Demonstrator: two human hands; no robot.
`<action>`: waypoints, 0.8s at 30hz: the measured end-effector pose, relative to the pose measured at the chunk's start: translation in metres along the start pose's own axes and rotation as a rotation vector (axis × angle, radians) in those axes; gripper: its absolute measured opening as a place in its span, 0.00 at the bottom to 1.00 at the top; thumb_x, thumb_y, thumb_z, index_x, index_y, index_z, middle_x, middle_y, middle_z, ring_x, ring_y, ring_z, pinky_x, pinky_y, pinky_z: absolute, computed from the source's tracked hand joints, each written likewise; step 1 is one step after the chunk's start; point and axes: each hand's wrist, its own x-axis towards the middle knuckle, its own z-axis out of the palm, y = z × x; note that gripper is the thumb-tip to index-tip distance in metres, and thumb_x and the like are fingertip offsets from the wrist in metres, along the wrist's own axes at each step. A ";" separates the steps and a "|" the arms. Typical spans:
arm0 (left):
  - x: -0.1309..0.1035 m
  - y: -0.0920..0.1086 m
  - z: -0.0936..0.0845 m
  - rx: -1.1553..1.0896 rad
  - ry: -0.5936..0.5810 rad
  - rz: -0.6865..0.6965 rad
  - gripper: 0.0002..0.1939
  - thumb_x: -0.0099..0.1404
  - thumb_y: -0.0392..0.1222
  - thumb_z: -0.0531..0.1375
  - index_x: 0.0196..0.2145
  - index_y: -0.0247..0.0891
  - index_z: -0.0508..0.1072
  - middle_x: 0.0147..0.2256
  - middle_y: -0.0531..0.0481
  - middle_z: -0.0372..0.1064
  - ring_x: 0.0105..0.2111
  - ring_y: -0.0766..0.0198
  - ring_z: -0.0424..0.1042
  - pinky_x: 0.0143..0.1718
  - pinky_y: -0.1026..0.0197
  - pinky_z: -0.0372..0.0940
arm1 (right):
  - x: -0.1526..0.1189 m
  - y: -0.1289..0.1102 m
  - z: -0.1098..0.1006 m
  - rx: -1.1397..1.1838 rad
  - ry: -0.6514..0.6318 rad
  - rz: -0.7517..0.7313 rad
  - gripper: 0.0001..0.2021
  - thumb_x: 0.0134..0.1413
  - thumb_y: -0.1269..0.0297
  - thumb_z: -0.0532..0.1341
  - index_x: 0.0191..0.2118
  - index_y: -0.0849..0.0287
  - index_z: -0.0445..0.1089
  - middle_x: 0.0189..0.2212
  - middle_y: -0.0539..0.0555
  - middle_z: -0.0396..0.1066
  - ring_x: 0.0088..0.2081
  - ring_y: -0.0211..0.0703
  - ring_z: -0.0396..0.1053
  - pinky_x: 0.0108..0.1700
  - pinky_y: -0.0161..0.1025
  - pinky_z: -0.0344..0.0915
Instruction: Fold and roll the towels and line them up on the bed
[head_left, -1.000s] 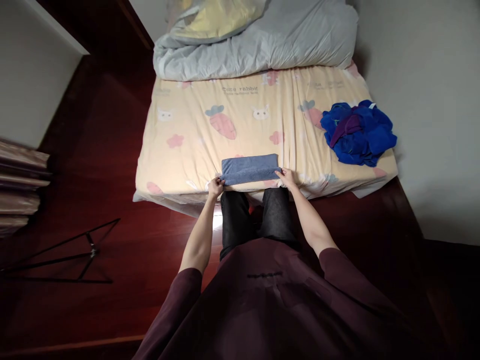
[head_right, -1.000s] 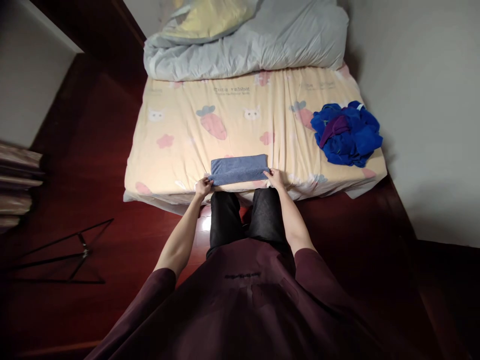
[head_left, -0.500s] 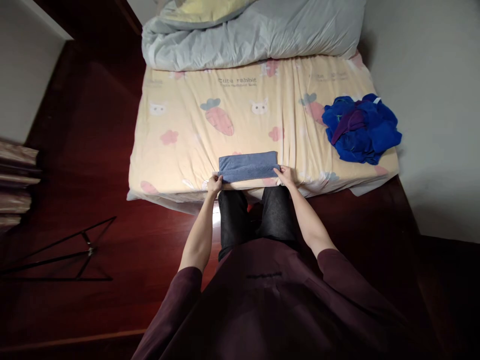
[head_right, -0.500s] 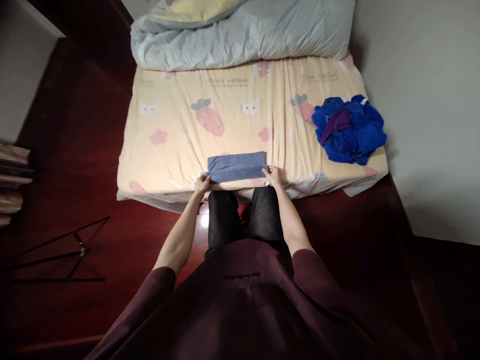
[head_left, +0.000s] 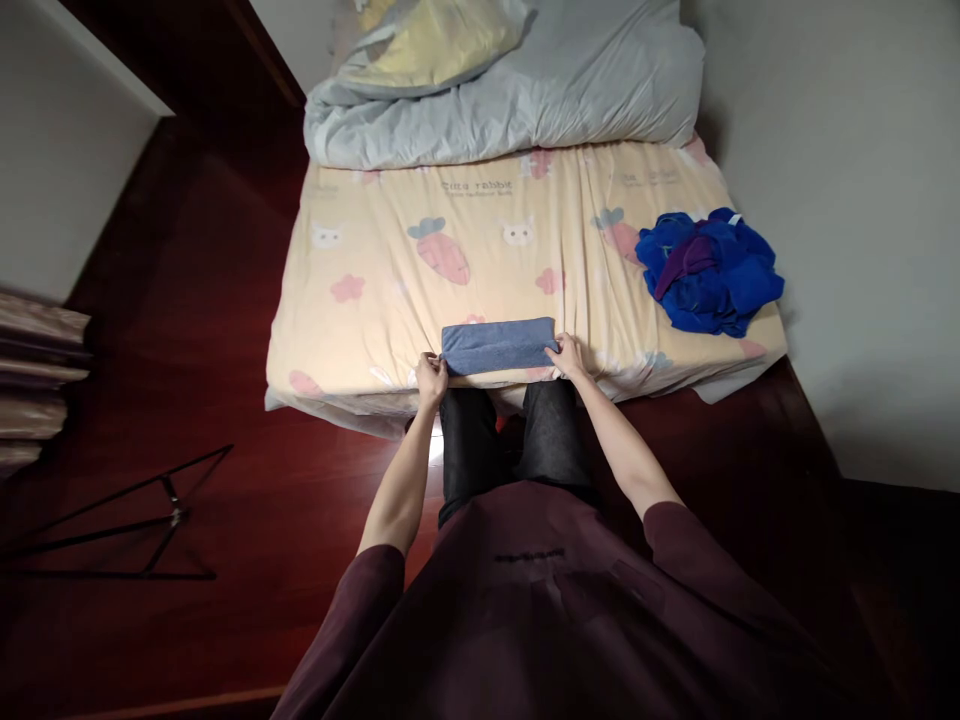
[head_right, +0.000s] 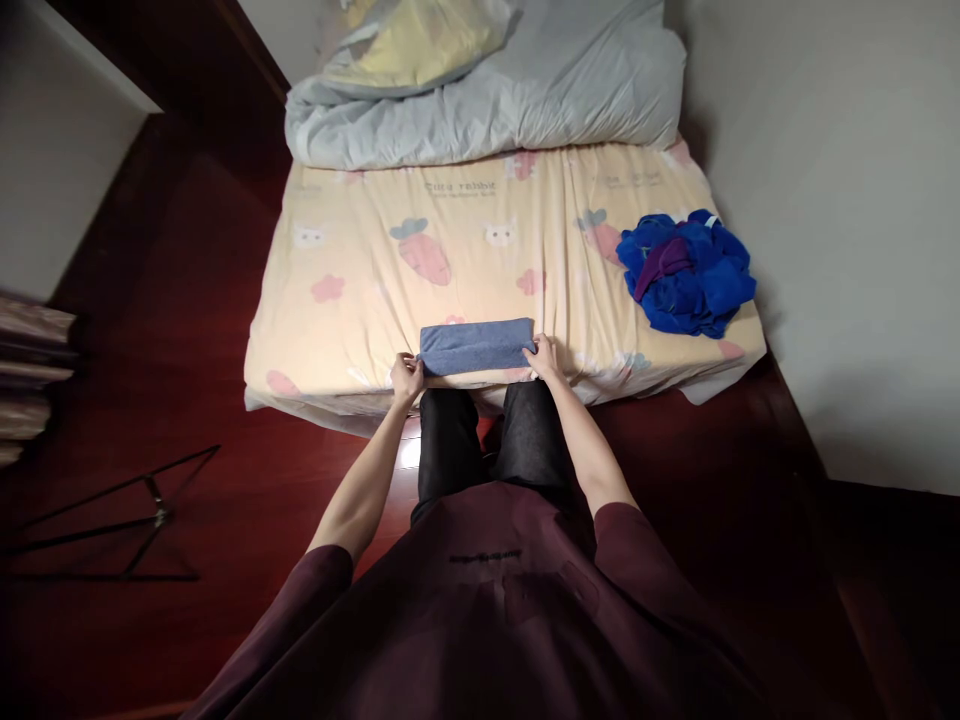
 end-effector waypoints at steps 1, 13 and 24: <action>-0.003 0.004 -0.002 0.033 0.022 0.067 0.16 0.72 0.43 0.56 0.54 0.37 0.71 0.53 0.33 0.75 0.56 0.47 0.73 0.62 0.45 0.65 | -0.004 -0.004 -0.001 -0.051 0.032 -0.073 0.18 0.56 0.65 0.67 0.52 0.61 0.75 0.50 0.63 0.77 0.51 0.54 0.76 0.59 0.50 0.72; -0.032 0.052 0.017 0.545 -0.444 0.656 0.32 0.75 0.44 0.54 0.74 0.40 0.61 0.75 0.40 0.54 0.75 0.39 0.50 0.74 0.29 0.46 | -0.045 -0.032 0.031 -0.363 -0.250 -0.648 0.24 0.71 0.66 0.57 0.68 0.62 0.70 0.71 0.62 0.65 0.73 0.57 0.60 0.75 0.61 0.54; -0.008 0.052 0.026 0.568 -0.411 0.625 0.35 0.74 0.30 0.46 0.75 0.45 0.59 0.73 0.38 0.57 0.74 0.43 0.55 0.73 0.26 0.46 | -0.017 -0.037 0.041 -0.485 -0.270 -0.482 0.33 0.58 0.78 0.59 0.71 0.66 0.66 0.72 0.65 0.63 0.73 0.56 0.60 0.77 0.60 0.51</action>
